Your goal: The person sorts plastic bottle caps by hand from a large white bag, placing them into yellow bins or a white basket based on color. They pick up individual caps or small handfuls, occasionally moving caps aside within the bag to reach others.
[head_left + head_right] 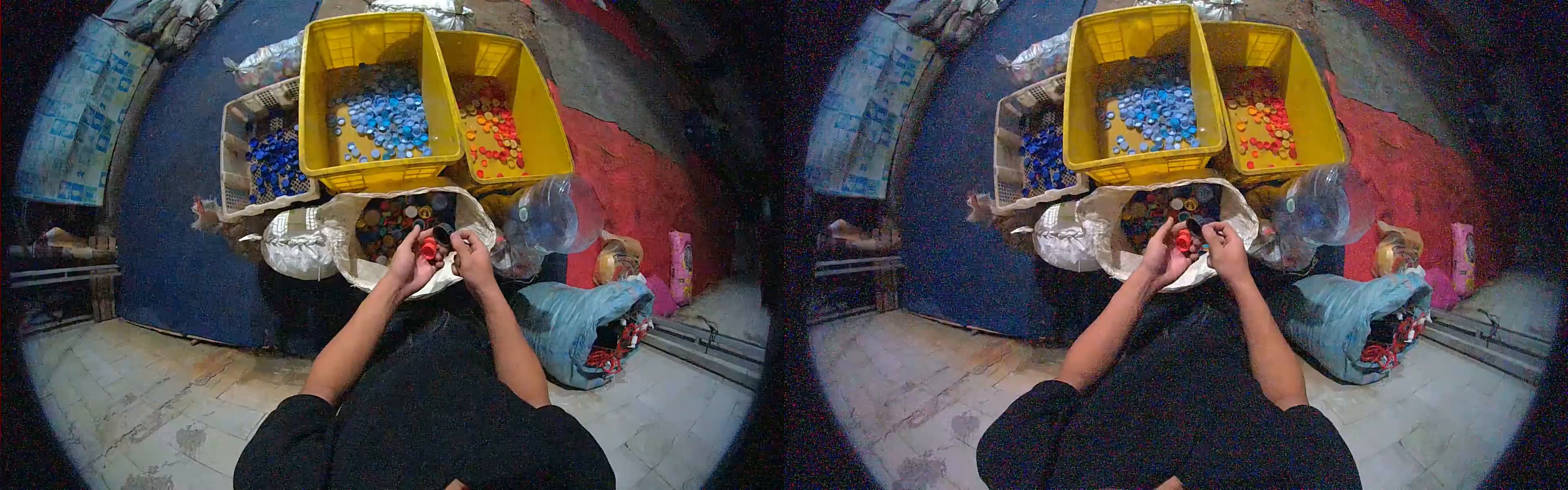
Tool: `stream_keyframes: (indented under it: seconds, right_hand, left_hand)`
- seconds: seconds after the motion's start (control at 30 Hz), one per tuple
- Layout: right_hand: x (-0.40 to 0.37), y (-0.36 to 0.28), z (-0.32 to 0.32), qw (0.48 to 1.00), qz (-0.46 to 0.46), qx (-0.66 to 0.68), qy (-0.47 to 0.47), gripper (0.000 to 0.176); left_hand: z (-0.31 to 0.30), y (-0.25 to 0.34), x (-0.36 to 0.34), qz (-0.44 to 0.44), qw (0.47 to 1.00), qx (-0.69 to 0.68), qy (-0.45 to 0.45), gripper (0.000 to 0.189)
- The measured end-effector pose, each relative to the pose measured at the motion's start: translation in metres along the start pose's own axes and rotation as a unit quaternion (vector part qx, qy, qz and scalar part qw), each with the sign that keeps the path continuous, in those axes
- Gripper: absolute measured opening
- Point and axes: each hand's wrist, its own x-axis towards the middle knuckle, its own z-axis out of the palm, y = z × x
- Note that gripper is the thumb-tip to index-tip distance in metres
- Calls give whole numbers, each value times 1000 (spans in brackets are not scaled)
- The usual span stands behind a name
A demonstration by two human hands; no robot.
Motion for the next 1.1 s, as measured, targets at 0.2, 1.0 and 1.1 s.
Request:
stream_keyframes:
  seconds: [0.2, 1.0, 1.1]
  right_hand:
    - [27, 10, 1, 999, -14, -27, 44, 21]
    - [41, -107, -7, 876, -67, 478, -24, 58]
    - [42, -117, -23, 918, -119, 365, 102, 75]
  left_hand:
    - [-44, 15, -1, 30, 994, -68, 85, 38]
    - [109, 94, 51, 40, 989, 121, -73, 62]
    - [151, 102, 57, 98, 967, 232, -27, 66]
